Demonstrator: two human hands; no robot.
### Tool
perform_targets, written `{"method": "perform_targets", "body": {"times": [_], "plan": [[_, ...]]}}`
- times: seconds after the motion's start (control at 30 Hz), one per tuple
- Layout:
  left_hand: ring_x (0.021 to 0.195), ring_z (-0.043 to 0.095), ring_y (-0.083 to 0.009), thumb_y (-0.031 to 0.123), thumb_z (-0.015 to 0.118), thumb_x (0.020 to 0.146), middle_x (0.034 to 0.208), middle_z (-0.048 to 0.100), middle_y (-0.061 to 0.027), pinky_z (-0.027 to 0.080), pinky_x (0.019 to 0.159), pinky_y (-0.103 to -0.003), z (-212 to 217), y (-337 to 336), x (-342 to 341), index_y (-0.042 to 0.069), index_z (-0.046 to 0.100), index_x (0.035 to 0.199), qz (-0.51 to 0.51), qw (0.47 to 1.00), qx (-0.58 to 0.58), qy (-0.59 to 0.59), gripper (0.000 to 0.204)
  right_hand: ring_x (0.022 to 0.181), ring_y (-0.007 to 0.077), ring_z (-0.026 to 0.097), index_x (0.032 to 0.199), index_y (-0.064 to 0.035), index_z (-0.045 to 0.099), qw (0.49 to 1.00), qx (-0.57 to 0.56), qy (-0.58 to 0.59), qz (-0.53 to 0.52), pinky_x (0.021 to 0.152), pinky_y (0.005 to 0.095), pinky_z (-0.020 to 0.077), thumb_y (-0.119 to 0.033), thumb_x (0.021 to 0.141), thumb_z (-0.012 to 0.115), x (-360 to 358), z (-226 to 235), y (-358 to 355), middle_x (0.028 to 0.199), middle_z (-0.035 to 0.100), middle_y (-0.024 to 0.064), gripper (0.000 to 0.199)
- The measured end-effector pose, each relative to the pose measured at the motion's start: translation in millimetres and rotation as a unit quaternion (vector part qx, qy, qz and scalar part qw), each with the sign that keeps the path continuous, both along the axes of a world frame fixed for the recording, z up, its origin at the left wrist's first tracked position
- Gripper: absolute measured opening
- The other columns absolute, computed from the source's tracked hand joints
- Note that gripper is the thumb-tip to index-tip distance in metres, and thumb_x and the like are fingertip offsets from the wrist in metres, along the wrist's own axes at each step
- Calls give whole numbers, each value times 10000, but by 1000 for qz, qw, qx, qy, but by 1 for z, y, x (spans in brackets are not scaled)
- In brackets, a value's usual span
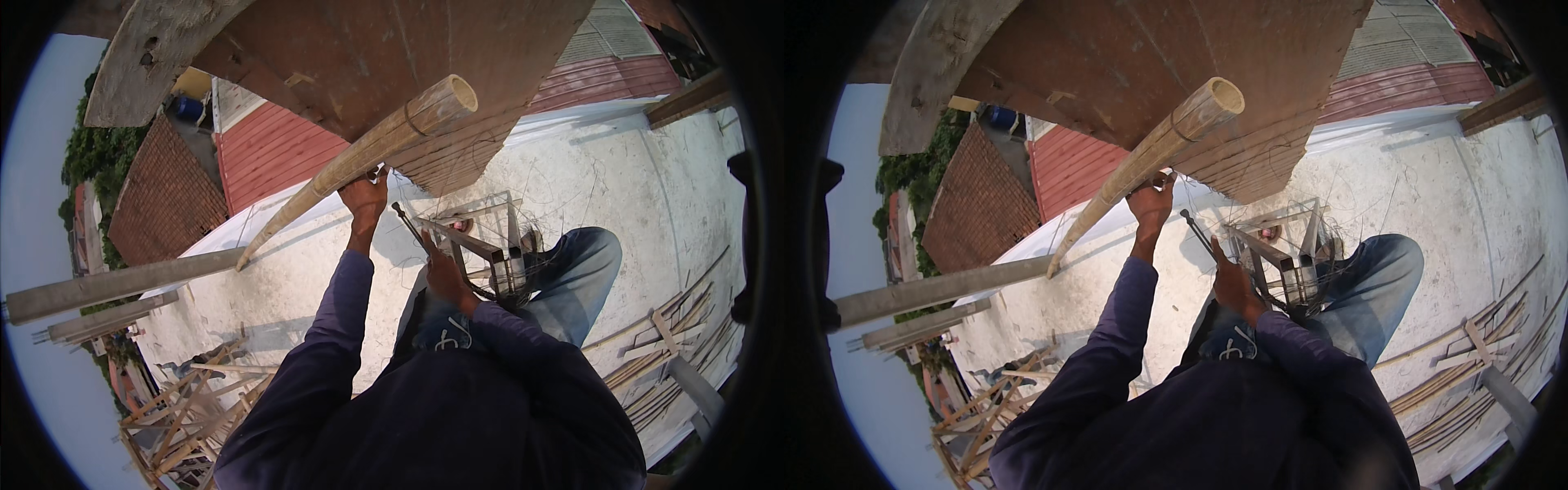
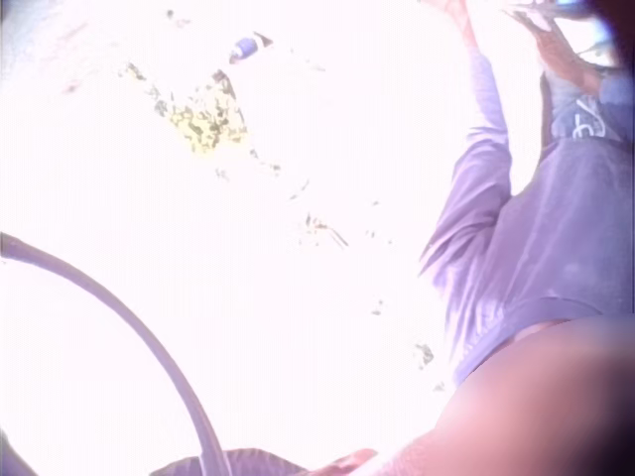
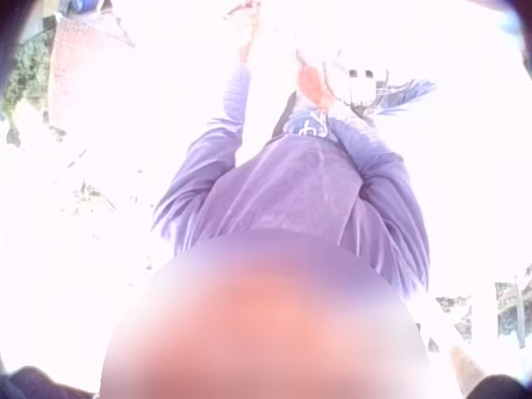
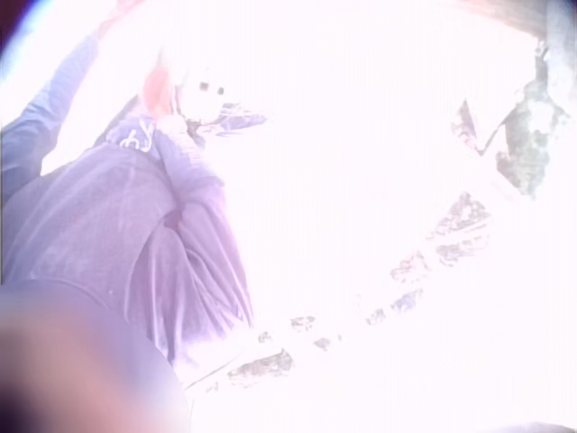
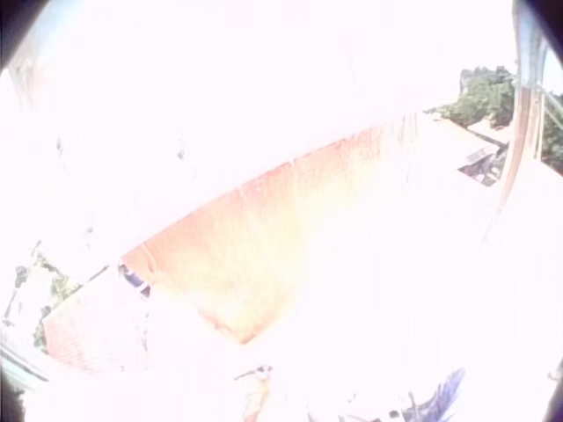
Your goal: The person secures bamboo poles to a wooden frame using wire and pliers. They wrap wire around the pole and frame, twist it with pliers, and repeat the process at multiple points to fasten the structure.
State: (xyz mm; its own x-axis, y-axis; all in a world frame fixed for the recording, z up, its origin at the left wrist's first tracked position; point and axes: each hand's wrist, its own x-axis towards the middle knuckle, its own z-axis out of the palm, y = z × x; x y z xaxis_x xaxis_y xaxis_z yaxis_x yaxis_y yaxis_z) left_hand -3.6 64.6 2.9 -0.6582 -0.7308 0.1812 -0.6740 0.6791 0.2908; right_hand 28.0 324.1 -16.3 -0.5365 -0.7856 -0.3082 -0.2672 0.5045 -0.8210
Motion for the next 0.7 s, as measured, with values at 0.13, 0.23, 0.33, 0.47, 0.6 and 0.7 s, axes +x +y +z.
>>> {"method": "perform_targets", "body": {"times": [0.13, 0.23, 0.33, 0.47, 0.6, 0.7], "plan": [[936, 665, -247, 478, 903, 741, 922, 729, -19, 459, 900, -451, -4, 0, -10, 128, 717, 1023, 18, 998, 42, -52, 486, 828, 416, 715, 1632, -141, 314, 986, 94, -32, 133, 742, 525, 563, -54, 860, 632, 18, -14, 21, 889, 724, 214, 840], [906, 659, -248, 439, 928, 712, 925, 710, -12, 466, 857, -452, -14, -2, -14, 137, 708, 1039, -5, 999, 21, -40, 497, 797, 427, 709, 1553, -158, 471, 982, 52, -31, 179, 730, 558, 545, -75, 919, 597, 21, -17, 24, 884, 722, 223, 652], [902, 658, -249, 406, 933, 706, 918, 705, -8, 470, 856, -458, -25, -6, -12, 148, 693, 1027, -25, 999, 21, -10, 477, 746, 417, 700, 1512, -176, 541, 978, 30, -1, 206, 704, 565, 526, -148, 972, 579, 18, -4, 22, 845, 719, 211, 542], [853, 667, -272, 278, 897, 773, 869, 694, -34, 495, 807, -434, -34, -18, -7, 127, 684, 932, -71, 997, -4, 40, 306, 680, 357, 698, 1486, -198, 578, 970, -7, 54, 236, 632, 504, 521, -245, 1001, 575, 14, 38, 18, 755, 703, 177, 487], [887, 702, -314, 235, 863, 817, 933, 734, -108, 531, 807, -452, -42, -30, -11, 82, 693, 979, -96, 993, -51, 48, 281, 649, 299, 706, 1459, -189, 607, 957, -30, 103, 270, 596, 455, 517, -233, 985, 601, 11, 89, 21, 703, 685, 134, 476], [894, 698, -330, 248, 859, 822, 951, 728, -136, 531, 819, -456, -47, -31, -16, 71, 683, 1001, -105, 991, -70, 47, 307, 728, 307, 722, 1462, -160, 596, 951, 33, 80, 299, 636, 443, 529, -206, 983, 612, 4, 124, 37, 756, 695, 144, 482]]}}
